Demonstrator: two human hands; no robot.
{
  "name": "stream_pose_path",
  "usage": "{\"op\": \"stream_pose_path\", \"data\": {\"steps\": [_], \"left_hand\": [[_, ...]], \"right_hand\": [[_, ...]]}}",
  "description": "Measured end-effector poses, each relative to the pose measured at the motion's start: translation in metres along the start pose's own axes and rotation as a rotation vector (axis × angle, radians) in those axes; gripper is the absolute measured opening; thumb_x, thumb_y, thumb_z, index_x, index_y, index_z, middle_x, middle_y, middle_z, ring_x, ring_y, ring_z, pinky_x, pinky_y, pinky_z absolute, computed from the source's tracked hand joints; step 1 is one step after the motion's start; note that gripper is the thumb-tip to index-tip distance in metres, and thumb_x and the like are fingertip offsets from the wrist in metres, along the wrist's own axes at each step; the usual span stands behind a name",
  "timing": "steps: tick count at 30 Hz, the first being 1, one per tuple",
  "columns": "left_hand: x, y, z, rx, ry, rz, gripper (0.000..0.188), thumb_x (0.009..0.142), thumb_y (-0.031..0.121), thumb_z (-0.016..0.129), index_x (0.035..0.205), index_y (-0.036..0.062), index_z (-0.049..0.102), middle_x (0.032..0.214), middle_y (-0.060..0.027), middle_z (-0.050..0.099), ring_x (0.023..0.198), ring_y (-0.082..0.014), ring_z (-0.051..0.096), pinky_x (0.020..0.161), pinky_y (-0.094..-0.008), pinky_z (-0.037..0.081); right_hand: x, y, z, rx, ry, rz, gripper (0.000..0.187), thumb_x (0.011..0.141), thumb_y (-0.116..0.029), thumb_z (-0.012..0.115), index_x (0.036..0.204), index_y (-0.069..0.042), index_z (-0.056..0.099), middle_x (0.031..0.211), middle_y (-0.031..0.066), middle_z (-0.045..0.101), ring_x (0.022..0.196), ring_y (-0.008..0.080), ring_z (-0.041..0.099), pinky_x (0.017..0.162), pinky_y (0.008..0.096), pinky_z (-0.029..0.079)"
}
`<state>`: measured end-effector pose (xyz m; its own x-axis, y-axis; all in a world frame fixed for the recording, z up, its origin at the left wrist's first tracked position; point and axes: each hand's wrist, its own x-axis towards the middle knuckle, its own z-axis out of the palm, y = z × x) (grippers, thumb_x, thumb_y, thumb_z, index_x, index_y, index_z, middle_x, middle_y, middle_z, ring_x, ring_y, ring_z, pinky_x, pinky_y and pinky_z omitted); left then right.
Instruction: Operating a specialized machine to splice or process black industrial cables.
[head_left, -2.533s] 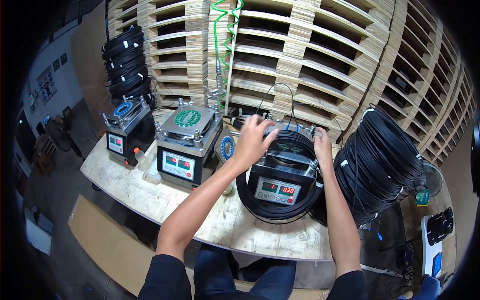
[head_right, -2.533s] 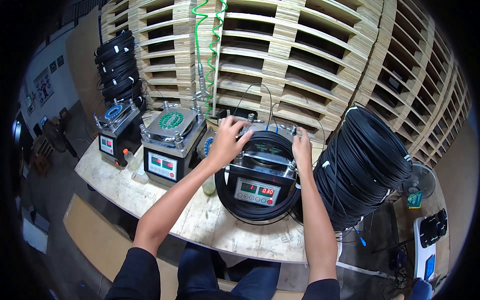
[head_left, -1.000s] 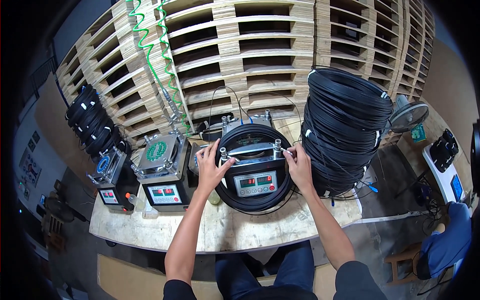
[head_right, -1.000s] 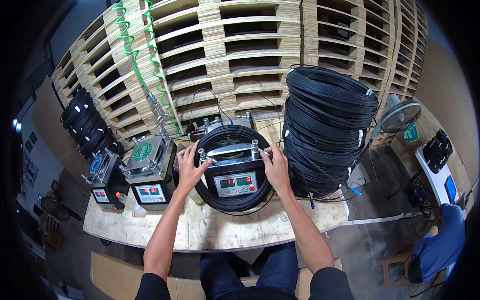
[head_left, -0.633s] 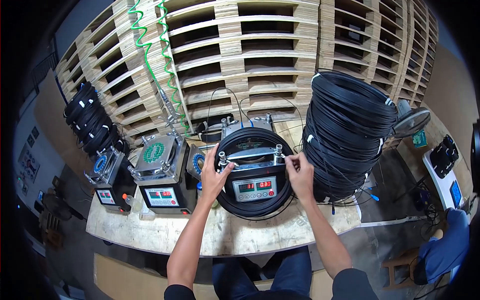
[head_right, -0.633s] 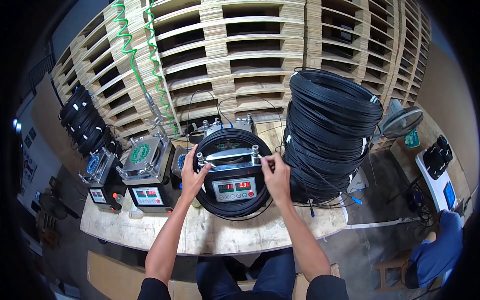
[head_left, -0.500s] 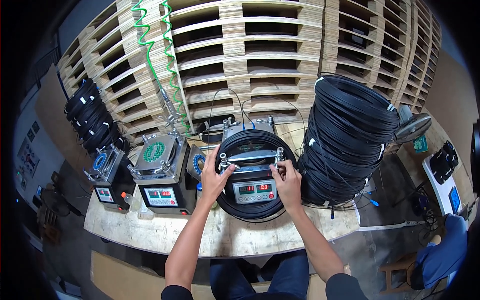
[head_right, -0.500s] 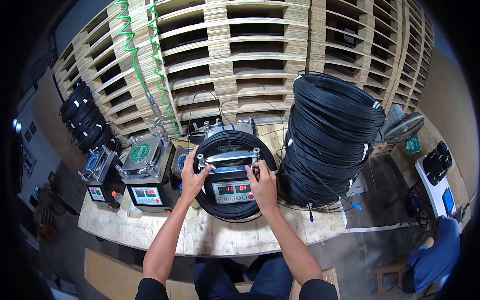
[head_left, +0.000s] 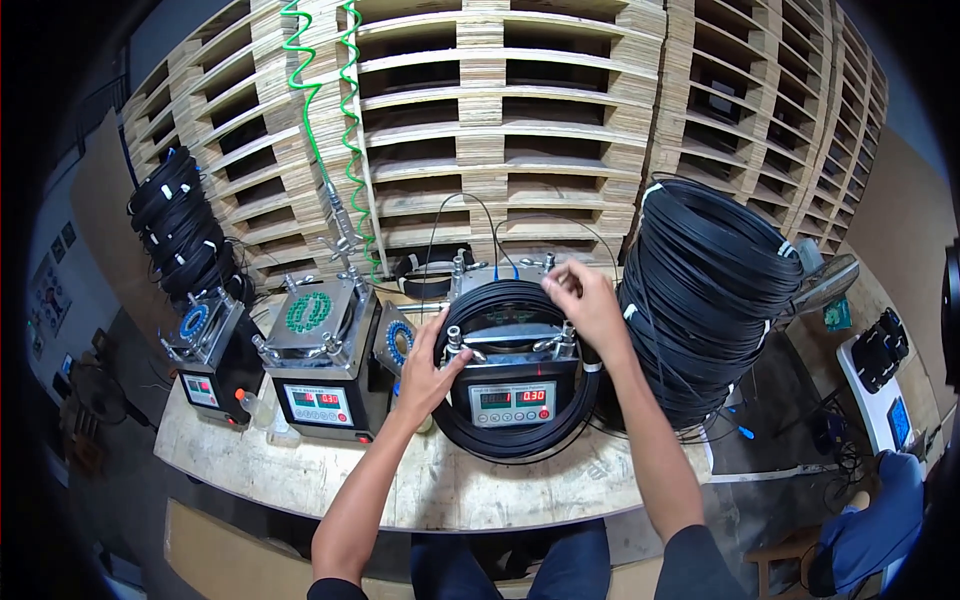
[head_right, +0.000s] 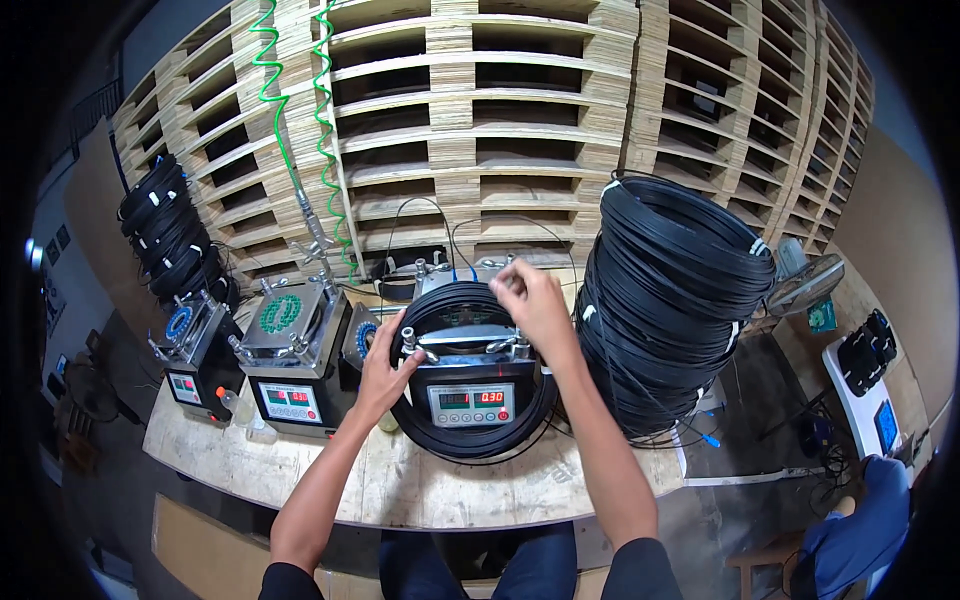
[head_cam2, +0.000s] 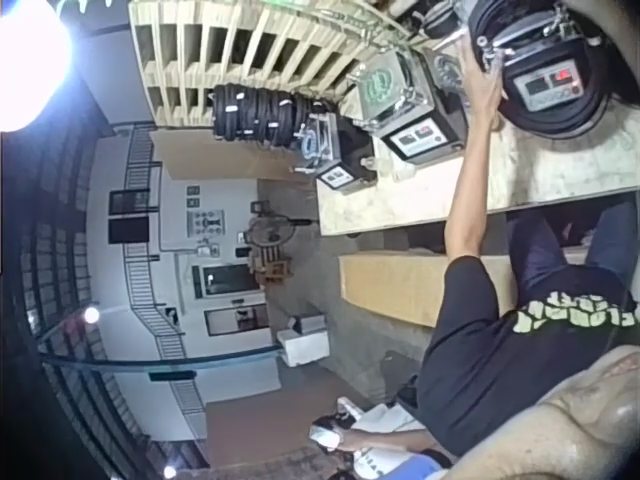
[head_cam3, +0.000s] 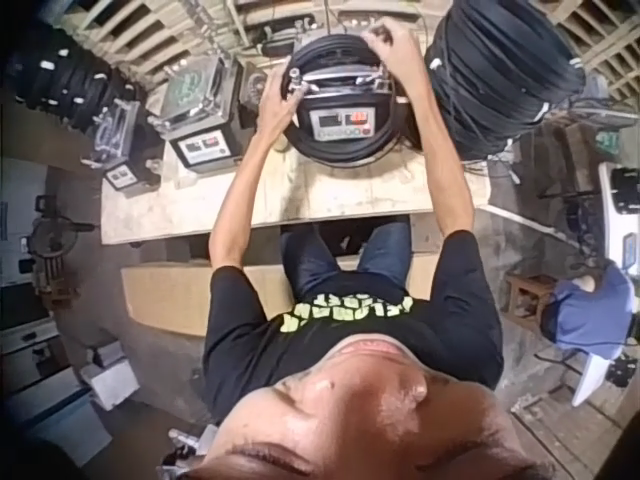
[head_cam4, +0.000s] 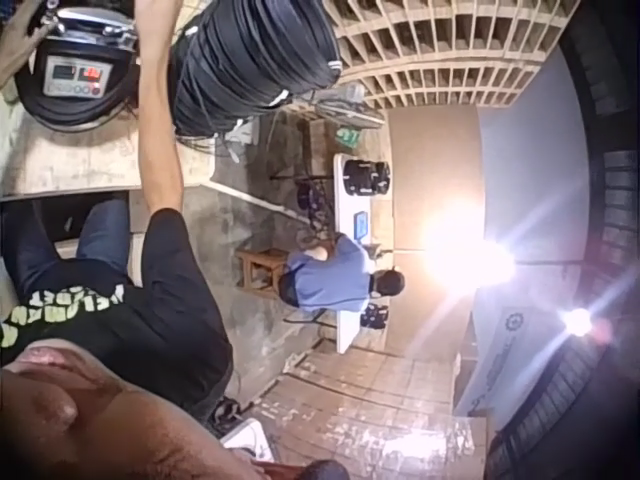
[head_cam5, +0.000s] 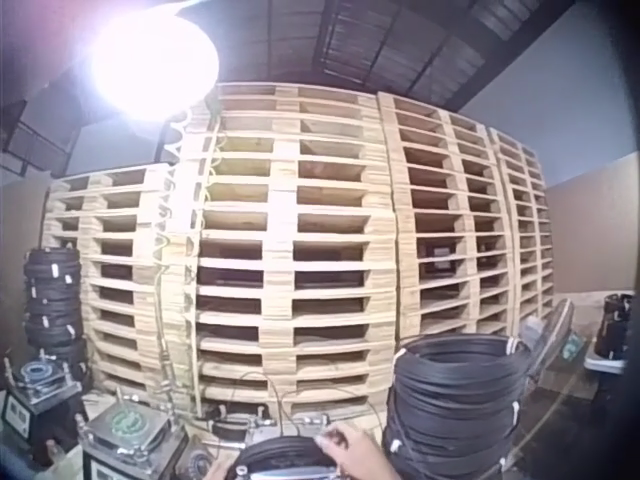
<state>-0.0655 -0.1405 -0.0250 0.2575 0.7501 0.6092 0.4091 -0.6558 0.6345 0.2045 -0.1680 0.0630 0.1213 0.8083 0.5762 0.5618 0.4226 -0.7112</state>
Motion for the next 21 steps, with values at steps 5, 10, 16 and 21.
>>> {"op": "stream_pose_path", "data": {"steps": [5,10,16,21], "left_hand": [[0.022,0.013,-0.026,0.416,0.012,0.143,0.037,0.097,0.036,0.060,0.120,0.0085,0.069,0.114,-0.0115,0.069,0.103,-0.0342,0.059,0.089,-0.0426,0.046],[0.075,0.032,-0.025,0.496,-0.163,0.189,0.023,0.092,0.028,0.067,0.104,0.0089,0.073,0.098,-0.0103,0.071,0.083,-0.0325,0.062,0.073,-0.0434,0.050],[0.145,-0.010,0.019,0.144,-0.328,0.103,0.027,0.088,0.016,0.072,0.108,-0.0005,0.071,0.093,-0.0186,0.071,0.084,-0.0349,0.069,0.074,-0.0407,0.055],[0.176,-0.028,0.038,0.136,-0.544,0.114,0.025,0.078,0.009,0.077,0.101,-0.0015,0.074,0.087,-0.0226,0.071,0.082,-0.0365,0.071,0.075,-0.0411,0.056]], "right_hand": [[0.072,0.049,0.016,-0.181,-0.299,0.001,0.018,0.086,-0.014,0.075,0.094,0.002,0.070,0.073,0.0090,0.069,0.067,0.0149,0.064,0.063,0.0307,0.051],[0.111,0.090,0.036,-0.367,-0.671,0.022,0.027,0.080,-0.021,0.081,0.093,0.001,0.073,0.079,0.0144,0.072,0.074,0.0229,0.070,0.068,0.0361,0.054],[0.112,0.074,0.053,-0.434,-0.717,-0.128,0.025,0.080,-0.013,0.079,0.086,0.004,0.062,0.080,0.0218,0.067,0.078,0.0394,0.065,0.067,0.0459,0.049],[0.111,0.066,0.047,-0.297,-0.657,-0.277,0.022,0.085,-0.012,0.073,0.094,0.004,0.059,0.085,0.0251,0.065,0.086,0.0447,0.063,0.070,0.0491,0.047]]}}
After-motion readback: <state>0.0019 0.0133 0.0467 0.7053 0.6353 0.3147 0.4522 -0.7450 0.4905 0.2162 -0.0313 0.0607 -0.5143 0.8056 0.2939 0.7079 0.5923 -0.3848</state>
